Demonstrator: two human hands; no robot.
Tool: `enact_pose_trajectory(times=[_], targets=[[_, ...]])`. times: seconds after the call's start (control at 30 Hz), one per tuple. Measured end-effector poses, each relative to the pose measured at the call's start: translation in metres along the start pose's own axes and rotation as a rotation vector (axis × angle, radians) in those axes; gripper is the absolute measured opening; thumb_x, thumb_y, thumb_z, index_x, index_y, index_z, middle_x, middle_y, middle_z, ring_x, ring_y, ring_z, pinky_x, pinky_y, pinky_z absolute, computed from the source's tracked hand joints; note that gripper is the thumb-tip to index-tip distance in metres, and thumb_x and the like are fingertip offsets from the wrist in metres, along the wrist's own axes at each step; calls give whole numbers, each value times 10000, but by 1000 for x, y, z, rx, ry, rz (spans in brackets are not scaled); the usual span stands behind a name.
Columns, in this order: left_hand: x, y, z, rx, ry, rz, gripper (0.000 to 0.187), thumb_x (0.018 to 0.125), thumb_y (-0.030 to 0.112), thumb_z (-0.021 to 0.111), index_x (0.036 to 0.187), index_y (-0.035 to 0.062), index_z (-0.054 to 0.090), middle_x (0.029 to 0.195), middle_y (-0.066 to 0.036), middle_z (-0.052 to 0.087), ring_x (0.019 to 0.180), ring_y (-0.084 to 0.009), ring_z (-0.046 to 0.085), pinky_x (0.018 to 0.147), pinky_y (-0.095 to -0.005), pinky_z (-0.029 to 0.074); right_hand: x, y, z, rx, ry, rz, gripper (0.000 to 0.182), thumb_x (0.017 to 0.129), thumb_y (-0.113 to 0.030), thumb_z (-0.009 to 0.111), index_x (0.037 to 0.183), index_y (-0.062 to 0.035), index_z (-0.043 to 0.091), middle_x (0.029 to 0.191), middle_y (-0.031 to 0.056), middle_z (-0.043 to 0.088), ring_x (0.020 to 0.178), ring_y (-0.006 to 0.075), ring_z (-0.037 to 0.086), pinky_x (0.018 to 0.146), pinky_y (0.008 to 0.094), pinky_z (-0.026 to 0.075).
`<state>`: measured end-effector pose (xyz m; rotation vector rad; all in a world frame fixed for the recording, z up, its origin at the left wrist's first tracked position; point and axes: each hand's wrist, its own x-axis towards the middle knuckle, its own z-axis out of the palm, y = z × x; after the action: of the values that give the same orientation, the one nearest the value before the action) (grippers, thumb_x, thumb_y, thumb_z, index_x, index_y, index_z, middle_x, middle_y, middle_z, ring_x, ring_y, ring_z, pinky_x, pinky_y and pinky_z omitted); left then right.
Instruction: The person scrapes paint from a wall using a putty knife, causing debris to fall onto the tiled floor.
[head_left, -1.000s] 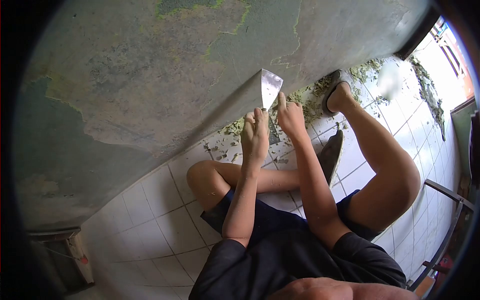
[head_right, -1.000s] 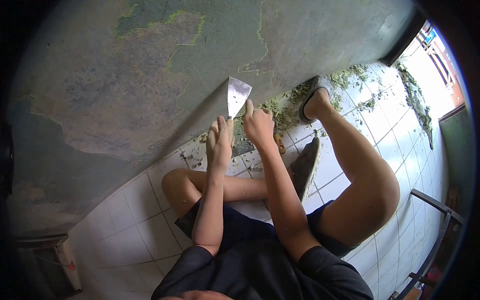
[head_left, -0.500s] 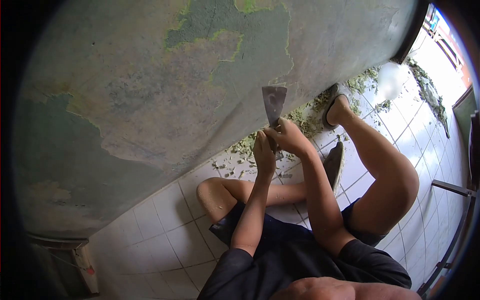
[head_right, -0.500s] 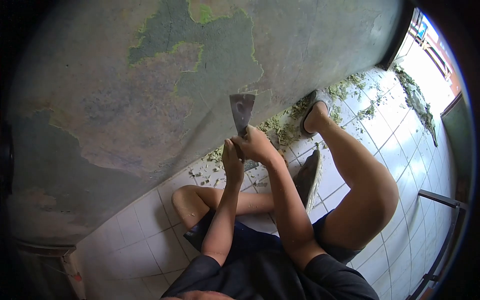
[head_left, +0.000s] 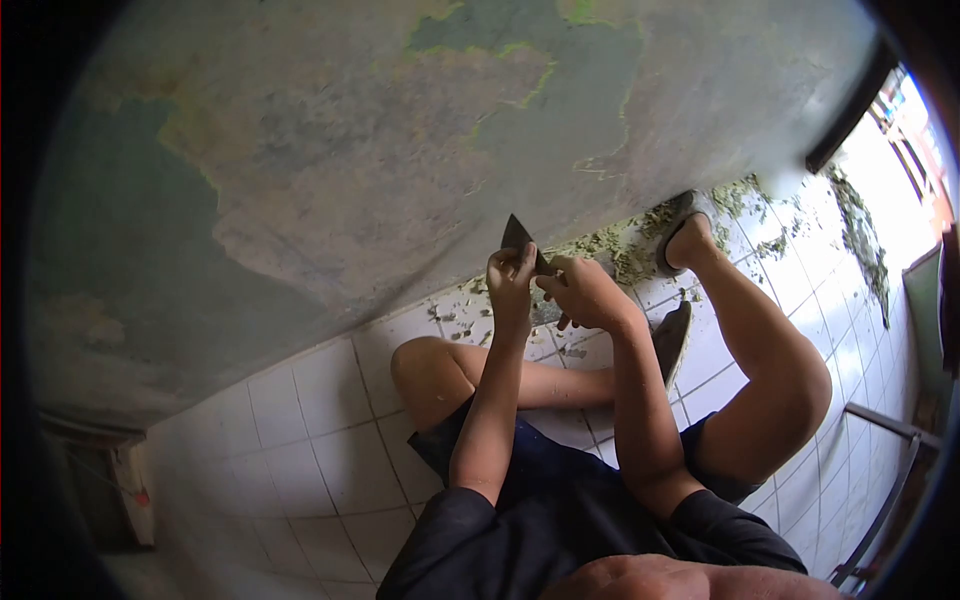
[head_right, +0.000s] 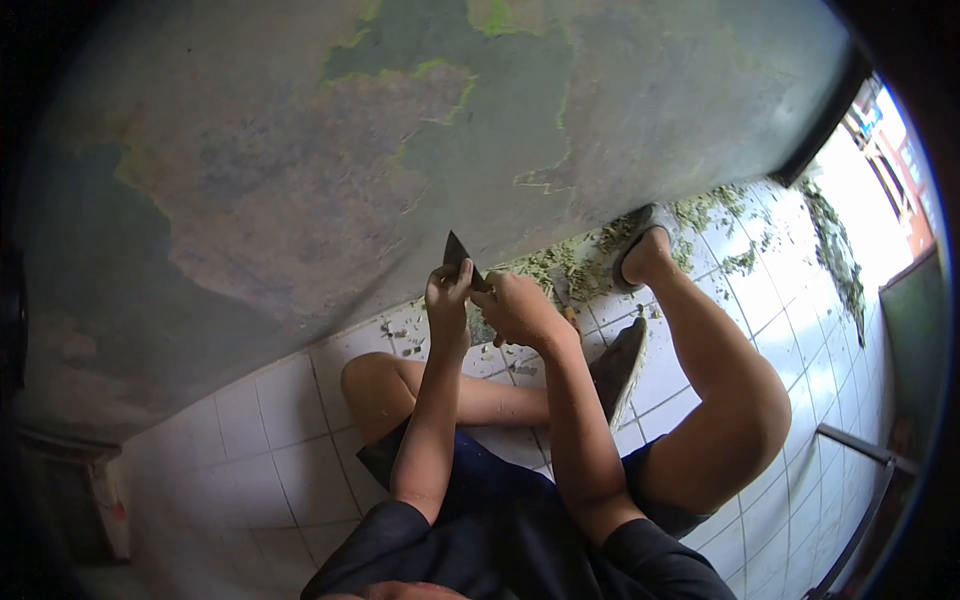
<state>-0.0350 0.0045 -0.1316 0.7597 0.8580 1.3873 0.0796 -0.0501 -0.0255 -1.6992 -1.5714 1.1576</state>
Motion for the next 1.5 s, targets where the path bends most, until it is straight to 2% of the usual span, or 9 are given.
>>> enact_pose_trajectory(times=[0.23,0.4,0.6,0.9,1.0,1.07,1.2,1.27,1.5], targets=[[16,0,-24,-417,67,-154,385,943,70,740,1203,-1,465,1006,-102,645,935,-154,629,846,-303,496,-3,-16,21,39,-33,-38,385,970,-176,614,1250,86,578,819,212,725,542,229,706,470,333,506],[26,8,-48,-393,41,-177,320,1067,344,561,1092,28,605,968,-37,616,886,-155,586,828,-322,482,-2,-18,29,43,-81,-39,447,962,-193,634,1345,22,552,772,150,722,538,173,663,486,321,498],[32,21,-45,-505,340,-284,346,1077,387,521,1001,57,591,859,-40,562,796,-180,544,745,-367,455,6,-5,41,-33,-73,-105,485,972,-241,659,1357,34,555,790,129,721,584,138,615,541,311,485],[43,15,-67,-652,207,-334,406,1065,465,498,865,114,542,692,-41,505,641,-196,477,692,-371,416,9,-13,44,5,-155,16,520,1058,-396,536,1325,49,576,696,109,631,638,171,618,629,354,492],[38,23,-66,-646,174,-359,435,1068,475,465,826,119,527,654,-33,479,615,-201,451,682,-373,402,9,-8,48,-95,-76,-108,493,1051,-385,546,1304,37,593,691,124,624,638,163,615,630,349,490],[42,21,-72,-653,116,-358,446,1067,480,457,809,122,519,638,-31,465,606,-197,435,680,-364,395,6,-12,49,-105,-71,-109,472,1034,-375,532,1168,64,641,841,302,674,844,479,657,758,503,491],[44,15,-80,-755,-68,-349,345,1026,334,490,763,114,532,625,-15,488,585,-166,437,662,-329,411,3,-17,53,-96,-96,-101,468,1022,-397,549,1083,59,641,849,292,677,837,468,658,760,498,495],[44,18,-80,-784,-92,-348,332,1018,323,476,770,110,535,614,-8,473,581,-160,427,668,-325,412,5,-12,58,-135,-65,-159,448,1013,-401,589,1044,41,655,702,177,609,650,273,559,672,418,471],[40,38,-75,-810,-122,-374,306,997,290,411,884,64,583,602,-1,432,580,-155,390,723,-315,400,5,-20,56,-206,-107,-86,542,1032,-445,562,836,59,597,658,186,547,617,276,505,648,454,438]])
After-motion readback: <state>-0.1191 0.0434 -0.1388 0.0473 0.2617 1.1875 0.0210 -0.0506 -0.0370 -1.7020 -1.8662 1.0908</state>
